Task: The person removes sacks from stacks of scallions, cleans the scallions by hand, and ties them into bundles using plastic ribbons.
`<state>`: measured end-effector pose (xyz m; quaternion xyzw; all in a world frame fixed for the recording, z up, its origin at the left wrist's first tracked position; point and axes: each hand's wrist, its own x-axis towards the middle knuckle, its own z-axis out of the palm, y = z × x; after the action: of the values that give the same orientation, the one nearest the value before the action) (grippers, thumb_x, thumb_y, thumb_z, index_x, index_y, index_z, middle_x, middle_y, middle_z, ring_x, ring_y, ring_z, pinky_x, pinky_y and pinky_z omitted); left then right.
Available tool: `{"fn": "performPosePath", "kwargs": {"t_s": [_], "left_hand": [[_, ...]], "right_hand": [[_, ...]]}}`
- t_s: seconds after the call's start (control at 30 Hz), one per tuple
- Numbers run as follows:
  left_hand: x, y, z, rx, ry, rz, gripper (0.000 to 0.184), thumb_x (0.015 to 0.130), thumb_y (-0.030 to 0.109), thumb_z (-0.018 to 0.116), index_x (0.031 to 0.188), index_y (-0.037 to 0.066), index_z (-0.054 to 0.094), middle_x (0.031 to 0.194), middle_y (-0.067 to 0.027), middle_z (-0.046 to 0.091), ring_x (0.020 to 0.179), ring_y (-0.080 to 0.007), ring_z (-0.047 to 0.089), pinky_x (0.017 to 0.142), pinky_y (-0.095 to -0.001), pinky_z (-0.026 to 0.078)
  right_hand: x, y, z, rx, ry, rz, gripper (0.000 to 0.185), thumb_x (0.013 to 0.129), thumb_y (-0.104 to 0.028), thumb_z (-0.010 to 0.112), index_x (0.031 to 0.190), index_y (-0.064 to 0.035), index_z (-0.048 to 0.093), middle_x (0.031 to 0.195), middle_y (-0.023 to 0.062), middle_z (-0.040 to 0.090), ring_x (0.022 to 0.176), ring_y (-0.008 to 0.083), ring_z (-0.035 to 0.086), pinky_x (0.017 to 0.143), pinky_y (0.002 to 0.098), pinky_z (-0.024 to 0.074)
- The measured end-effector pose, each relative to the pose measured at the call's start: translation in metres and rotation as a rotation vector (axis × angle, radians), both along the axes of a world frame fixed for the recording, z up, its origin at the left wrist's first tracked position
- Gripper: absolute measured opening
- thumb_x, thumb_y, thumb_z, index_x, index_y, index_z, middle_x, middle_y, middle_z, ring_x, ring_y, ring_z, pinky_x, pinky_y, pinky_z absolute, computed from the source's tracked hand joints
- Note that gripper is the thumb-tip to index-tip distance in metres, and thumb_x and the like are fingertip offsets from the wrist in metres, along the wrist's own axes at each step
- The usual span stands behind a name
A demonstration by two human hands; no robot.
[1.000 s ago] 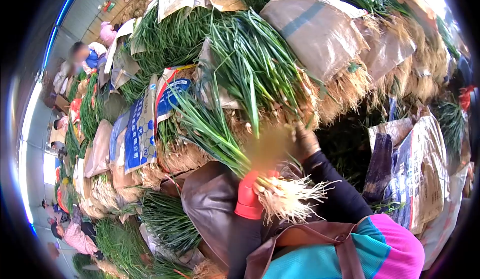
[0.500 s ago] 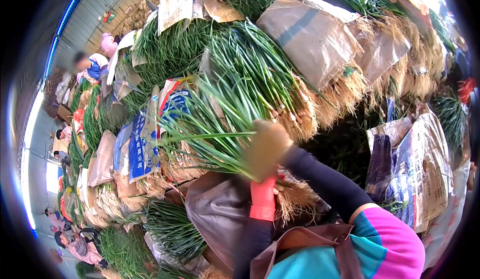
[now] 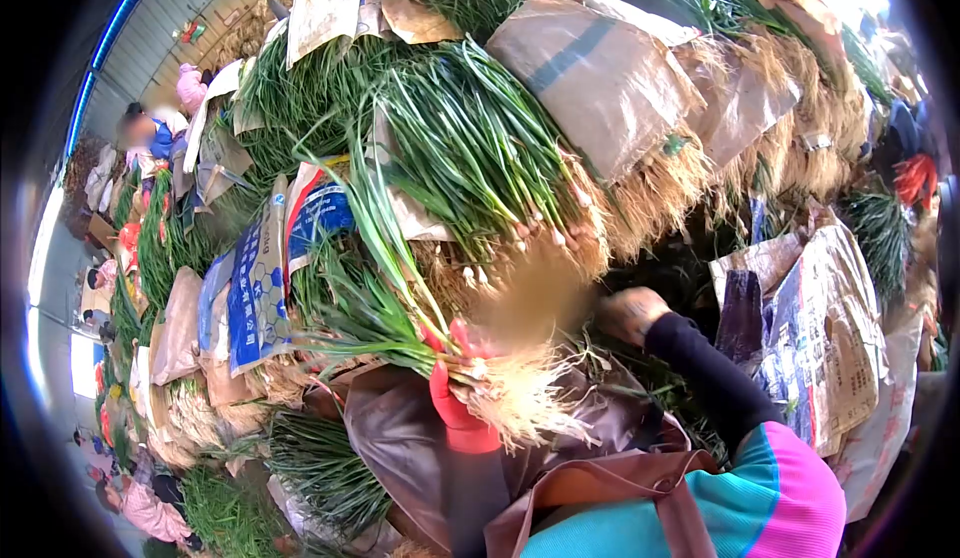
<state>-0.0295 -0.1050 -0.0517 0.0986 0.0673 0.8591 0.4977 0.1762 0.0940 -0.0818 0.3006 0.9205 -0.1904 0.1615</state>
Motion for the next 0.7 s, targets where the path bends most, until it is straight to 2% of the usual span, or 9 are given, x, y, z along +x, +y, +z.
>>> {"fn": "performPosePath", "kwargs": {"t_s": [0.03,0.13,0.17,0.23,0.27,0.33,0.43,0.57,0.7], "left_hand": [[0.001,0.001,0.003,-0.096,-0.043,0.014,0.061,0.089,0.023,0.048,0.143,0.025,0.020,0.139,-0.0074,0.039,0.102,-0.0222,0.055,0.083,-0.0419,0.049],[0.000,0.002,0.010,-0.147,0.042,-0.058,0.066,0.089,0.024,0.048,0.145,0.020,0.013,0.108,-0.0034,0.057,0.088,-0.0167,0.057,0.077,-0.0394,0.051],[-0.003,0.000,0.004,-0.161,0.060,-0.082,0.066,0.089,0.024,0.048,0.145,0.017,0.013,0.102,-0.0034,0.057,0.087,-0.0164,0.056,0.078,-0.0394,0.051],[-0.003,-0.001,0.002,-0.157,0.031,-0.124,0.065,0.089,0.024,0.049,0.143,0.009,0.016,0.096,-0.0027,0.057,0.091,-0.0193,0.057,0.080,-0.0398,0.050],[0.002,-0.001,0.003,-0.349,0.097,-0.008,0.064,0.089,0.026,0.050,0.141,0.005,0.020,0.103,-0.0113,0.057,0.097,-0.0232,0.056,0.076,-0.0350,0.051],[-0.011,0.000,-0.012,-0.325,0.202,-0.143,0.049,0.089,0.022,0.050,0.134,0.009,0.035,0.132,-0.0133,0.035,0.119,-0.0274,0.040,0.095,-0.0454,0.038],[-0.028,0.005,-0.043,-0.226,0.140,-0.377,0.036,0.089,0.020,0.051,0.123,0.010,0.046,0.137,-0.0149,0.038,0.107,-0.0267,0.053,0.089,-0.0442,0.045],[-0.008,0.013,-0.002,-0.462,0.279,-0.238,0.036,0.087,0.023,0.054,0.118,0.007,0.047,0.089,-0.0183,0.061,0.073,-0.0256,0.062,0.063,-0.0362,0.053],[-0.007,0.009,-0.011,-0.544,0.299,-0.190,0.037,0.087,0.024,0.054,0.118,0.005,0.047,0.084,-0.0170,0.062,0.069,-0.0272,0.062,0.062,-0.0363,0.053]], "right_hand": [[-0.020,0.003,-0.001,0.109,0.548,-0.043,0.018,0.082,-0.025,0.054,0.094,-0.0119,0.058,0.071,0.0153,0.061,0.067,0.0355,0.059,0.060,0.0441,0.0471],[-0.112,0.027,0.026,0.124,0.713,-0.262,0.018,0.085,-0.022,0.053,0.097,-0.0092,0.050,0.067,0.0132,0.058,0.062,0.0326,0.059,0.056,0.0458,0.0442],[-0.136,0.050,-0.010,0.328,0.709,-0.214,0.022,0.084,-0.022,0.053,0.100,-0.0065,0.051,0.076,0.0138,0.063,0.070,0.0335,0.063,0.060,0.0444,0.0478],[-0.161,0.051,0.035,0.167,0.383,-0.322,0.023,0.082,-0.023,0.056,0.095,-0.0045,0.057,0.086,0.0167,0.066,0.080,0.0320,0.065,0.065,0.0417,0.0506],[-0.165,0.051,0.040,0.152,0.397,-0.317,0.022,0.081,-0.024,0.057,0.092,-0.0045,0.059,0.086,0.0172,0.066,0.081,0.0310,0.066,0.066,0.0410,0.0509],[-0.151,0.025,0.036,0.115,0.555,-0.257,0.022,0.080,-0.027,0.059,0.086,-0.0058,0.061,0.075,0.0152,0.065,0.073,0.0305,0.065,0.066,0.0408,0.0511],[-0.115,-0.023,0.047,0.027,0.690,-0.078,0.027,0.081,-0.034,0.060,0.087,-0.0071,0.063,0.072,0.0165,0.063,0.071,0.0313,0.064,0.066,0.0421,0.0501],[-0.116,-0.030,-0.003,-0.375,0.873,-0.169,0.055,0.081,-0.054,0.055,0.101,-0.0027,0.062,0.083,0.0201,0.064,0.081,0.0363,0.062,0.074,0.0420,0.0474],[-0.159,-0.023,0.019,-0.073,0.746,-0.028,0.049,0.081,-0.048,0.057,0.093,-0.0010,0.061,0.081,0.0205,0.063,0.079,0.0362,0.061,0.071,0.0432,0.0475]]}}
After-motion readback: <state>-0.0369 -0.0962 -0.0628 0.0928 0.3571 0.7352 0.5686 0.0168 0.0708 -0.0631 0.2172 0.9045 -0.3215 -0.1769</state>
